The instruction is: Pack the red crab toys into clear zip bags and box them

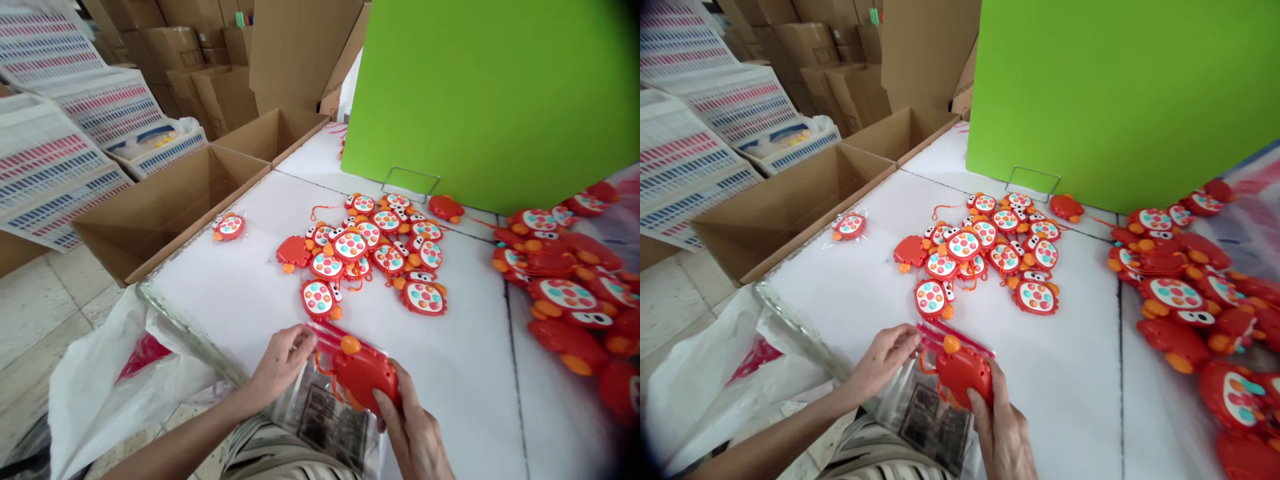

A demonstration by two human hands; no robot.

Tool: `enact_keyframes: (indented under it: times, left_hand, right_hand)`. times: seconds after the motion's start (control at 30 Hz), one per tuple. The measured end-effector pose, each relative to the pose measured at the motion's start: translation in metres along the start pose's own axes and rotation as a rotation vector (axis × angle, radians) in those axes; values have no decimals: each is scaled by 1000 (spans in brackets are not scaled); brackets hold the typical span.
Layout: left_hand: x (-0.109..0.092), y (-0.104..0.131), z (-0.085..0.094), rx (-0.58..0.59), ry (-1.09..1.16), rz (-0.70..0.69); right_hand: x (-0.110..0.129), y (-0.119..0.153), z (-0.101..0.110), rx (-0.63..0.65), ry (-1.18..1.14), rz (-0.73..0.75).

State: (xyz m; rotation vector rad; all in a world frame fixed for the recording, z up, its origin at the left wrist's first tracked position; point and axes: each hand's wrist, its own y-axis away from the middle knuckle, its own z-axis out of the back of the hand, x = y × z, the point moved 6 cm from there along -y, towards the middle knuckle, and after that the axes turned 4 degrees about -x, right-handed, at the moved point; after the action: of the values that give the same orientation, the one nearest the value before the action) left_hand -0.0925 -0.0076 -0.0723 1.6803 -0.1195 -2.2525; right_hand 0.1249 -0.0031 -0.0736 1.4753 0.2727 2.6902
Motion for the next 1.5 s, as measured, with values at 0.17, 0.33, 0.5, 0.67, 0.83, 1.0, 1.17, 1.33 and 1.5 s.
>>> enact_keyframes:
  times: [0.17,0.33,0.5,0.67,0.83,1.0,1.17,1.33,1.5]
  left_hand:
    - [14,-2,-24,121,199,129]
    - [25,-8,-29,102,254,144]
    - [17,-12,-32,100,274,103]
    - [-3,-8,-38,140,229,0]
    - [-5,-8,-35,96,256,-10]
    - [7,-2,-40,157,312,22]
    - [17,1,-39,208,353,87]
    - [11,-2,-40,295,332,36]
    - [3,0,-38,198,51,-90]
  right_hand:
    - [-5,1,0,37,62,114]
    - [-4,-2,4,145,172,256]
    - [10,-7,6,324,395,363]
    - [36,-3,-10,595,539,505]
    - [51,3,-21,388,692,693]
    - [42,8,-36,344,628,671]
    - [45,-3,-36,110,513,617]
    - [59,-12,-45,-17,467,714]
    - [68,-18,-55,-14,531,756]
